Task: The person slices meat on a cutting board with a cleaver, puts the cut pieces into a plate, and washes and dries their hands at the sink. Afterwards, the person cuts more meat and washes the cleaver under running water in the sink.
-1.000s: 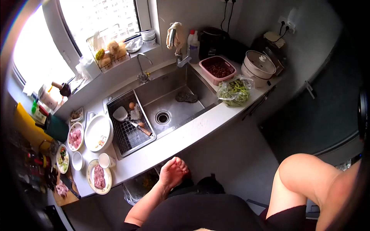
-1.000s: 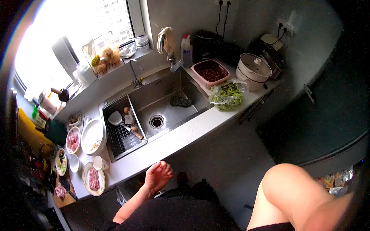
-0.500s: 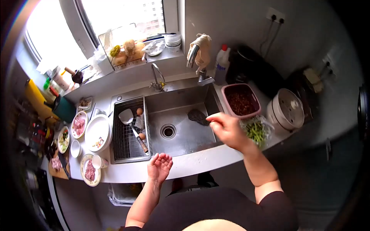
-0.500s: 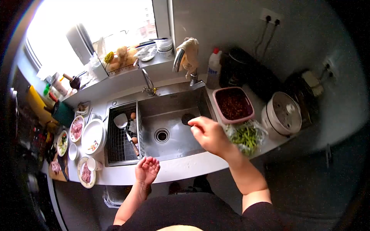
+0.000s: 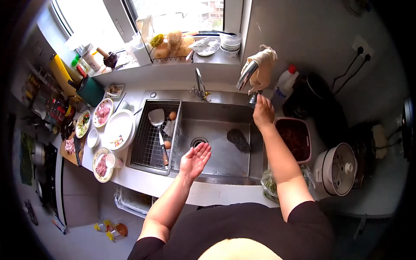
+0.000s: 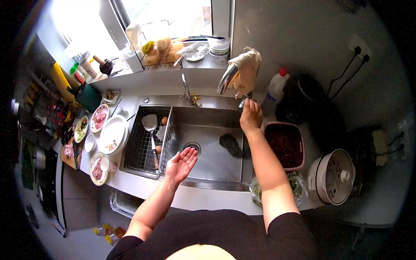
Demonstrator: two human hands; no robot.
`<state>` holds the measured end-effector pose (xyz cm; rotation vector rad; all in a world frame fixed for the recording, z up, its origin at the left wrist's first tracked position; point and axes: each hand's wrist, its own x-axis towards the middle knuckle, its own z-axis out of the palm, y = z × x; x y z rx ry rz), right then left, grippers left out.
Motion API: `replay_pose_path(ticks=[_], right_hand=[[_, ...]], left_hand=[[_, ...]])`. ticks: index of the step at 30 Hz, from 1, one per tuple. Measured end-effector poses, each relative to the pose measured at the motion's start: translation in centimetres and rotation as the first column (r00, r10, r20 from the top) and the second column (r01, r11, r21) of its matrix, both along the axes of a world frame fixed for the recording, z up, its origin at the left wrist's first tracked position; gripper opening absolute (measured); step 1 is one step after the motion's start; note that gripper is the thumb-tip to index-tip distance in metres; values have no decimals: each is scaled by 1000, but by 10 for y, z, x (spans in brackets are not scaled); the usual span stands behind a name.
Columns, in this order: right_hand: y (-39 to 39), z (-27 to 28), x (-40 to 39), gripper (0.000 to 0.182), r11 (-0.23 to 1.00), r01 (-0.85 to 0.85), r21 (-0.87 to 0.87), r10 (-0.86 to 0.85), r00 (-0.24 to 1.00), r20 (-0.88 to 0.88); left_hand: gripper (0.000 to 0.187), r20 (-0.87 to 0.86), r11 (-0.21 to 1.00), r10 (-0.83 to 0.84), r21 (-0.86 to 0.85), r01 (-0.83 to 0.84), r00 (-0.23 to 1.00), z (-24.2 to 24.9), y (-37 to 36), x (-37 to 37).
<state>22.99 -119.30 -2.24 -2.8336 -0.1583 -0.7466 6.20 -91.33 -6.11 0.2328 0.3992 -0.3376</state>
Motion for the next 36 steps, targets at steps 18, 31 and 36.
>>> replay_pose_path(ticks=[18,31,36], right_hand=[[-16,-5,1,22,994,-72,82,84,984,-158],[53,6,-44,29,810,-214,546,265,964,-15],[101,-58,-54,46,-66,362,930,489,824,-286]], left_hand=[[8,-214,861,-185,434,263,959,-45,-81,141],[34,-106,244,-123,961,133,987,-82,-138,202],[46,-14,8,-44,1000,14,999,-63,-141,192]])
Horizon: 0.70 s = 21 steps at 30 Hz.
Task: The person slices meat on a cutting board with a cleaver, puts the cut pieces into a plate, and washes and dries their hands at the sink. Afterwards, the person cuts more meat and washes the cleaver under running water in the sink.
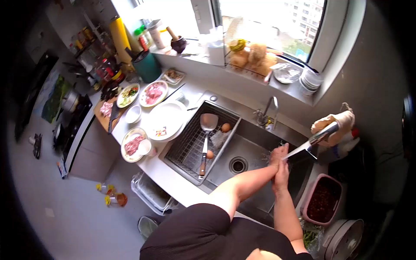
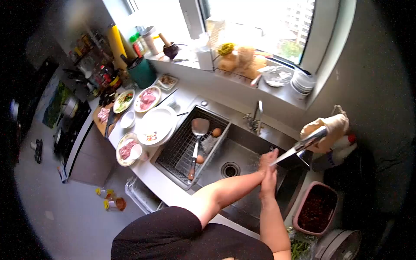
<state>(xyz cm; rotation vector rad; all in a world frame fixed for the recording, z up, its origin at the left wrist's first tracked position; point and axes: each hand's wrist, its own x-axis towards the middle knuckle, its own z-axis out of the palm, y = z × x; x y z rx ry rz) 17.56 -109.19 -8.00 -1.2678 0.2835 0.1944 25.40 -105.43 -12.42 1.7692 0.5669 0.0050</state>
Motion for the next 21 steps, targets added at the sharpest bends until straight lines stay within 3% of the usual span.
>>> replay_pose_path(ticks=[1,3,5,8,11,14,15,17,19,21], right_hand=[[9,11,3,48,985,40,167,-42,999,13],[17,45,12,48,969,27,244,31,973,-229],[5,19,33,46,845,-112,524,292,916,-276],[7,6,45,47,851,-170,497,352,887,-300],[-3,-21,50,33,794,-184,580,421,854,-305],[-7,-53,51,14,804,-64,592,188,971,-150],[-7,-46,45,14,804,-68,591,193,969,-152],[-6,-32,39,16,664,111,739,113,963,-246],[-15,-51,46,17,633,86,769,116,972,-205],[-28,-81,61,22,756,-231,612,339,939,-65]], left_hand=[[37,-56,998,-44,-54,41,997,21,9,-8],[36,4,999,17,-42,-17,1000,11,5,-12],[35,44,996,83,-19,-82,996,0,4,-19],[35,98,988,154,13,-156,983,-5,4,-25],[32,114,980,199,5,-201,973,-10,1,-31],[25,73,966,235,-127,-224,969,-17,-5,-37],[23,57,954,253,-182,-239,966,-19,-8,-39],[18,18,909,303,-304,-284,953,-23,-13,-41],[14,-42,834,352,-440,-333,935,-28,-18,-40],[10,-105,743,394,-548,-383,913,-32,-20,-38]])
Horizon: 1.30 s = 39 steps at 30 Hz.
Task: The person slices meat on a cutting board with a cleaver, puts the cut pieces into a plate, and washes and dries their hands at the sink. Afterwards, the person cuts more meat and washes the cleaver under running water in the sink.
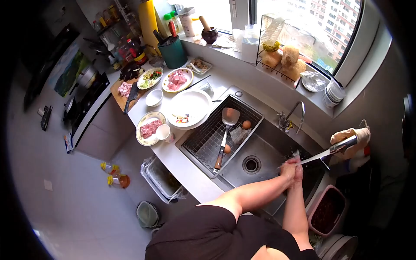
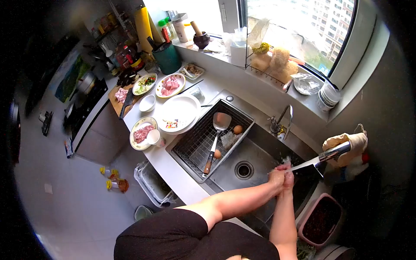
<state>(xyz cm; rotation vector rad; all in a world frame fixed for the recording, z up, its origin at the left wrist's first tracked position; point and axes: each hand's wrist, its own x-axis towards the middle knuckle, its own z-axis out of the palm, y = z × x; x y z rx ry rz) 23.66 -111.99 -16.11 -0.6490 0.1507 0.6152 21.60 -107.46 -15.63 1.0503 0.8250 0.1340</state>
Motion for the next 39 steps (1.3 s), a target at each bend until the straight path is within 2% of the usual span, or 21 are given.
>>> replay_pose_path(ticks=[1,3,5,7,8,10,12,13,18,21,24,25,26,27,28,29,30,32,35,38,39], right_hand=[[2,-9,8,28,992,14,124,0,994,-112],[0,-14,9,32,996,13,88,-5,996,-86],[2,-8,5,35,999,11,48,-8,998,-67],[-1,-16,7,29,933,86,-348,-75,996,46],[-2,-20,9,29,934,84,-347,-73,996,45],[-6,-32,13,27,994,-57,-94,50,996,-79],[-2,-38,6,25,980,-40,-193,4,982,-188],[-1,-35,2,24,956,-32,-291,-56,956,-287],[-8,33,-23,15,872,-80,-483,-78,951,-299],[-15,39,-25,15,802,-80,-592,-62,974,-217],[-19,34,-26,19,817,5,-577,-89,989,-118],[-17,42,-29,24,787,65,-613,-138,988,-72],[-15,54,-32,29,742,145,-655,-216,976,-29],[-14,78,-35,40,765,133,-630,-159,987,16],[-18,81,-34,42,701,134,-700,-166,986,23],[-25,77,-37,42,688,212,-695,-211,973,88],[-28,74,-36,42,680,267,-683,-228,962,149],[-34,91,-37,40,662,335,-671,-322,935,149],[-45,107,-35,36,668,411,-621,-387,904,182],[-56,122,-38,35,672,479,-565,-451,869,202],[-60,127,-38,34,659,566,-495,-505,821,267]], left_hand=[[9,-3,998,27,-53,-27,1000,-2,0,0],[8,-5,996,52,-74,-52,999,-5,1,-1],[9,32,997,-3,73,0,999,-7,1,-5],[15,78,954,-103,291,77,992,-6,3,-8],[20,92,912,-156,397,108,983,-6,4,-10],[24,98,858,-207,496,132,974,-8,10,-11],[14,-103,558,-441,747,362,892,-13,24,-6],[10,-95,756,-391,534,379,915,-15,25,-3],[5,-199,815,-319,441,375,927,2,52,-3],[7,-86,917,-396,11,399,914,-2,51,2],[8,-96,882,-470,-25,470,877,-6,51,2],[9,-180,675,-648,314,668,740,-3,54,0],[15,-326,356,-702,609,709,633,0,58,0],[15,-313,52,-684,880,471,659,-6,63,-4],[19,-237,329,-696,733,595,677,-20,65,-2],[23,-317,295,-678,708,641,663,-2,66,-5],[15,-219,670,-657,270,692,721,21,70,-5],[7,-28,853,-522,3,522,852,14,66,-11],[20,-103,854,-510,62,517,854,25,66,-6],[17,-106,831,-550,33,556,828,33,66,-1],[20,-109,783,-573,219,582,812,23,62,1]])
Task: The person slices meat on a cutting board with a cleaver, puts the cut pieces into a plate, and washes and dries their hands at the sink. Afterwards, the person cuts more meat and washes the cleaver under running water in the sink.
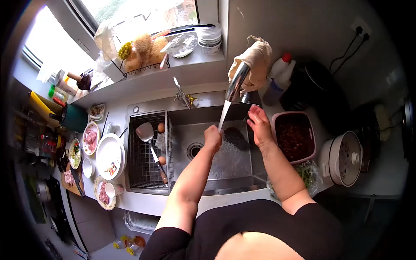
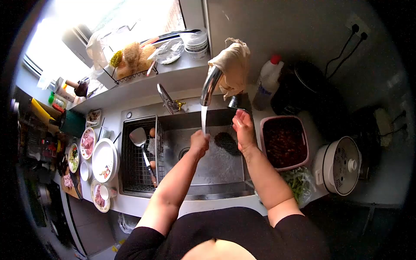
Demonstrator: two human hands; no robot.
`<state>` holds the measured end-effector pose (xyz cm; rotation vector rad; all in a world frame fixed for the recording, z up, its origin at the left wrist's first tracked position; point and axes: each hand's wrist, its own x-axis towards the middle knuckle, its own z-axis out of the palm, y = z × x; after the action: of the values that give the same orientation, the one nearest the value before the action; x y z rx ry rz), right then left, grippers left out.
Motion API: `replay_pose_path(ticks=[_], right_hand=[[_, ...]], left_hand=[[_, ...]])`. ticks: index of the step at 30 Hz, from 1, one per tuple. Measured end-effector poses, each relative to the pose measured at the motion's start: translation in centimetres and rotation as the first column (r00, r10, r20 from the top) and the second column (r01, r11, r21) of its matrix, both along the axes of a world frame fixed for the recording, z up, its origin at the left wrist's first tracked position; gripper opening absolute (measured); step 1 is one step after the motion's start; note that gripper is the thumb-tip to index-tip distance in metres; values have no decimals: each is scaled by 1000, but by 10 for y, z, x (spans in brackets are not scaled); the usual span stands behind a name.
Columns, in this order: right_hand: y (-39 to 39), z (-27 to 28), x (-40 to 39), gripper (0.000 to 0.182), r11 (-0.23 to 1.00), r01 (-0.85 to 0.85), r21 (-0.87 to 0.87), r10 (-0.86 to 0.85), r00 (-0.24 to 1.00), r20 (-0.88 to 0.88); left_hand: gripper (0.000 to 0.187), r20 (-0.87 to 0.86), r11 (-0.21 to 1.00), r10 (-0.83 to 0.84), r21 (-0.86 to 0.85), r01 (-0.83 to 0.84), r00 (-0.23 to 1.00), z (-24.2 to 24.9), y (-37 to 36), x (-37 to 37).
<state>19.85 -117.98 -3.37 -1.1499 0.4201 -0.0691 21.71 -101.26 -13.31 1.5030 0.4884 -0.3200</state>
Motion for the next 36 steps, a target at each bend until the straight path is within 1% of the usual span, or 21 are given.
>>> replay_pose_path(ticks=[2,3,4,5,7,9,11,12,13,14,16,17,19,20,23,24,26,28,32,35,36], right_hand=[[-4,23,-2,32,994,106,21,-108,983,150],[-12,22,4,33,989,145,-41,-131,962,240],[-19,35,6,37,977,190,-98,-157,948,276],[-28,38,10,41,975,189,-118,-135,923,361],[-49,44,17,48,933,269,-240,-158,903,399],[-60,57,27,51,790,442,-425,-230,857,462],[-86,57,47,61,470,459,-754,-229,888,398],[-95,55,52,62,405,459,-791,-230,888,397],[-100,54,65,63,355,455,-817,-215,890,402],[-105,52,73,64,336,439,-833,-189,898,397],[-119,46,84,69,281,427,-860,-78,903,423],[-132,29,97,74,284,450,-847,-70,891,450],[-143,20,110,77,258,444,-858,-28,891,453],[-150,15,118,78,414,400,-817,-7,899,437],[-151,17,127,82,480,315,-819,-101,947,305],[-160,13,132,81,509,295,-809,39,931,363],[-162,9,138,76,451,297,-842,-92,954,286],[-173,-15,153,75,453,306,-837,-32,944,328],[-170,6,142,76,364,426,-828,47,880,473],[-154,38,106,71,375,537,-756,-253,844,474],[-148,53,90,66,368,574,-732,-237,819,523]], left_hand=[[24,-33,999,-40,-36,39,999,32,-1,-5],[31,-61,995,-73,-73,68,995,43,3,-7],[44,-104,989,-120,-95,110,987,39,4,-5],[44,-106,991,-110,-91,100,988,35,6,-6],[49,-224,901,-93,-435,-14,970,52,7,-9],[45,-255,855,-134,-519,-18,958,59,12,-12],[43,-203,752,-206,-659,22,957,40,25,-11],[35,-144,652,-291,-754,85,946,21,37,-11],[15,-72,802,-209,-583,129,975,33,35,-24],[13,-13,896,-251,-381,227,968,30,41,-34],[41,-3,902,-384,-212,375,923,24,59,-56],[45,9,877,-456,-164,451,890,17,68,-67],[45,2,873,-449,-213,439,893,4,84,-91],[44,-38,890,-420,-211,404,907,7,90,-103],[39,-144,919,-364,-213,331,920,27,107,-127],[38,-188,937,-298,-246,249,936,22,110,-134],[36,-146,933,-238,-310,184,960,24,115,-145],[33,-124,917,-172,-382,113,977,23,117,-152],[31,-127,912,-84,-410,25,988,32,114,-159],[29,-165,892,-11,-447,-65,986,38,116,-160],[29,-159,880,33,-464,-104,987,34,118,-162]])
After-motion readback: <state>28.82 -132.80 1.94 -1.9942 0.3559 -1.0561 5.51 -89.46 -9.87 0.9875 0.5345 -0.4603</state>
